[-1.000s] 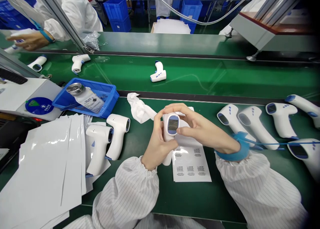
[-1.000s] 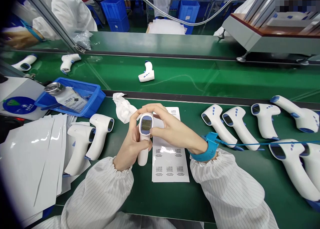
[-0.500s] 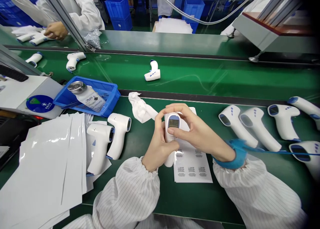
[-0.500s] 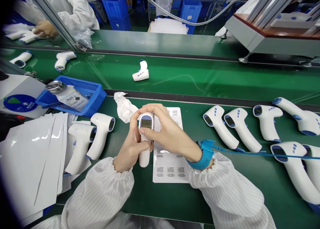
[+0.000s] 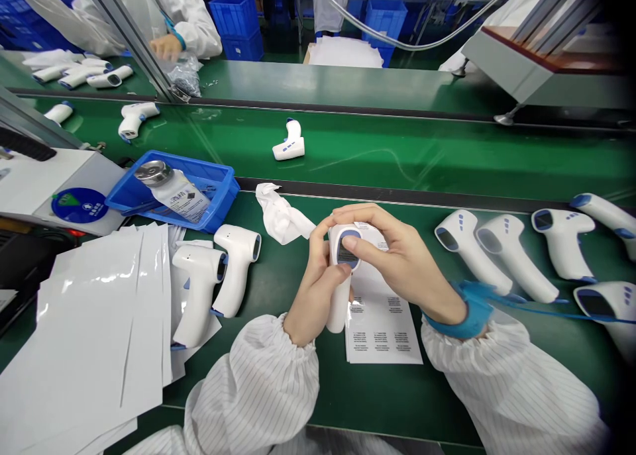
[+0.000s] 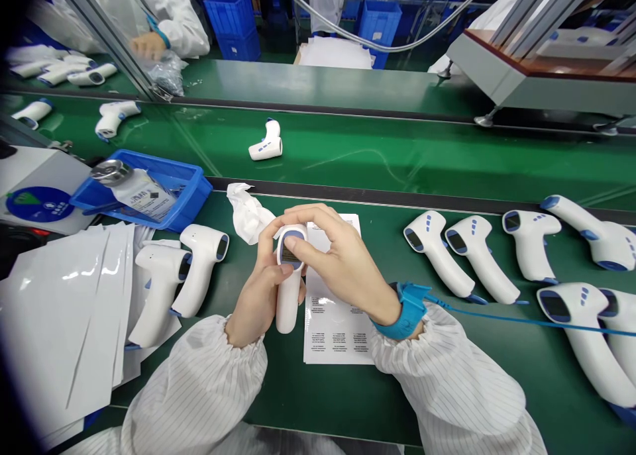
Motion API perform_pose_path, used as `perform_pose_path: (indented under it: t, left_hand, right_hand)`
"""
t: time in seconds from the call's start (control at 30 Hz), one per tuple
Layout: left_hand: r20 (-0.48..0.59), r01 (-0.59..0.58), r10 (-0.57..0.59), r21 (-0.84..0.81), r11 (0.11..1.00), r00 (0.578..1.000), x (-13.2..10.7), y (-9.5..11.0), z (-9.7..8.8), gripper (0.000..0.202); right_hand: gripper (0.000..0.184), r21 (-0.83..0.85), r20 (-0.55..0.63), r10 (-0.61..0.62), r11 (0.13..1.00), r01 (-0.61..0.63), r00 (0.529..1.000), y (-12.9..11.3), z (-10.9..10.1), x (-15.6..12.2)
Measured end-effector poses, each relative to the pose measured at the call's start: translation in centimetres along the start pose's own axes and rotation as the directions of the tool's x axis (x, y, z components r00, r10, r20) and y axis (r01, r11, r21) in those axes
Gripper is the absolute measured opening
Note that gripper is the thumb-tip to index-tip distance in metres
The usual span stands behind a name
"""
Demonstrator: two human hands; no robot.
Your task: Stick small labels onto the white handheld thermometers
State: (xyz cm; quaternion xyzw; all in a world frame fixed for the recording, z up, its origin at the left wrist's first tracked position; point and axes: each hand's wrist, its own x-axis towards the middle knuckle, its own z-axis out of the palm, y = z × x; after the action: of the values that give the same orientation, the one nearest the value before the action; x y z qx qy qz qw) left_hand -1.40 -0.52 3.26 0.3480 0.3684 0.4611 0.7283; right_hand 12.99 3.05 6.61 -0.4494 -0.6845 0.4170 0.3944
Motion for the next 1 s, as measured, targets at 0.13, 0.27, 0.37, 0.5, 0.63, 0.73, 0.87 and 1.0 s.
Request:
perform_pose_path:
  t: [0.13, 0.27, 0.37, 0.5, 0.63, 0.73, 0.87, 1.0]
  left_hand:
    - [-0.026, -0.011, 0.01, -0.036, 0.999, 1.0, 0.0, 0.1, 0.2, 0.056]
    - [-0.225, -0.157, 0.139, -0.065, 0.985, 0.965, 0.4, 0.3, 0.2, 0.057]
    - [-0.236, -0.171, 0.15, -0.073, 0.983, 0.96, 0.8, 0.5, -0.1, 0.062]
    - [-0.211, -0.065, 0.089, 0.116, 0.991, 0.973, 0.9, 0.7, -0.8, 0.076]
    - [-0.238, -0.015, 0.078, 0.258, 0.966, 0.968, 0.7, 0.8, -1.3, 0.046]
    - [-0.235, 0.013, 0.056, 0.282, 0.959, 0.97, 0.5, 0.7, -1.3, 0.034]
    - [-0.224, 0.05, 0.025, 0.321, 0.946, 0.974, 0.5, 0.7, -1.0, 0.033]
    - [-0.254, 0.075, 0.01, 0.32, 0.944, 0.967, 1.1, 0.5, -1.3, 0.029]
  right_hand:
    - [0.016, 0.021, -0.142, 0.018, 1.0, -0.015, 0.99, 0.3, 0.3, -0.4]
    - [0.042, 0.137, -0.071, 0.265, 0.958, -0.254, 0.962, 0.5, 1.6, -1.5]
    - [0.056, -0.004, 0.305, 0.34, 0.935, -0.356, 0.89, 1.6, 2.1, -0.7]
    - [0.04, -0.63, 0.015, 0.38, 0.722, -0.287, 0.925, 5.2, -0.9, 6.0]
    - [0.046, -0.804, -0.204, 0.311, 0.487, -0.34, 0.928, 7.4, -4.8, 15.2]
    - [0.04, -0.882, -0.094, 0.177, 0.443, -0.164, 0.98, 7.2, -3.4, 20.1]
    - [0.042, -0.861, 0.249, 0.039, 0.467, 0.203, 0.968, 6.3, 4.5, 24.6]
    - [0.037, -0.818, 0.376, -0.016, 0.464, 0.34, 0.927, 5.2, 11.8, 28.0]
